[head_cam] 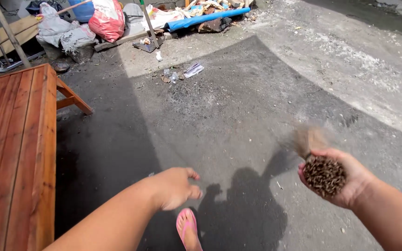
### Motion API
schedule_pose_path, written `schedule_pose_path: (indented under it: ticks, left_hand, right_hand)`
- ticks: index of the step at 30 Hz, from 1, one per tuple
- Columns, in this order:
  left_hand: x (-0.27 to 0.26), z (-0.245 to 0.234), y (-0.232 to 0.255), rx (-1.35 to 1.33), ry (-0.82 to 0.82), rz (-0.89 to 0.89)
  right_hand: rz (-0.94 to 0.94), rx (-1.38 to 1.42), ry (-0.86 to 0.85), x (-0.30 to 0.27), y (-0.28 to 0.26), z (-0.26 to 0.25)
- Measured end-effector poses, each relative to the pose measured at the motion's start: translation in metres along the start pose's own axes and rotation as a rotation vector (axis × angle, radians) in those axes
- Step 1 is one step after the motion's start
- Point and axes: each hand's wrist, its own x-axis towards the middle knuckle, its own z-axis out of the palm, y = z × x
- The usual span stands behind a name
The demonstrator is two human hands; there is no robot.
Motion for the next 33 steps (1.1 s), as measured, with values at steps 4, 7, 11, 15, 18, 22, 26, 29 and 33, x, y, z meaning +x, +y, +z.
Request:
schedule_pose_path:
  ticks: [4,7,11,15,18,22,26,29,33]
  left_hand:
    - [0.041,-0.023,-0.023,-0.067,-0.018,-0.047]
    - [0.078,-0.052,-0.018,-0.112,0.004,-0.087]
    - [0.137,-0.104,-0.011,-0.311,0.007,-0.075]
    - [0.163,-0.168,0.048,-0.912,-0.123,-0.268]
    - [0.180,-0.195,0.087,-1.202,-0.301,-0.217]
    - [0.294,-0.181,0.101,-1.378,-0.573,-0.133]
    - [0.367,-0.178,0.059,-1.501,-0.650,-0.213]
    - [0.376,-0.177,0.030,-1.495,-0.515,-0.424]
    - [0.377,-0.208,0.040,-1.568,-0.070,-0.533]
  right_hand:
    - [-0.058,-0.019,0.165,0.102,-0.026,0.011]
    - [0.072,0.173,0.224,0.114,-0.031,0.065]
    - [0.431,0.139,-0.058,0.114,-0.025,0.162]
    - [0.380,-0.009,-0.416,0.092,-0.046,0.238]
    - [0.207,-0.203,-0.441,0.092,-0.077,0.278]
    - [0.111,-0.300,-0.230,0.107,-0.094,0.318]
    - [0.188,-0.214,-0.123,0.194,-0.076,0.340]
    - [0.339,-0.146,-0.274,0.238,-0.062,0.348]
    - [0.431,-0.248,-0.483,0.248,-0.096,0.370]
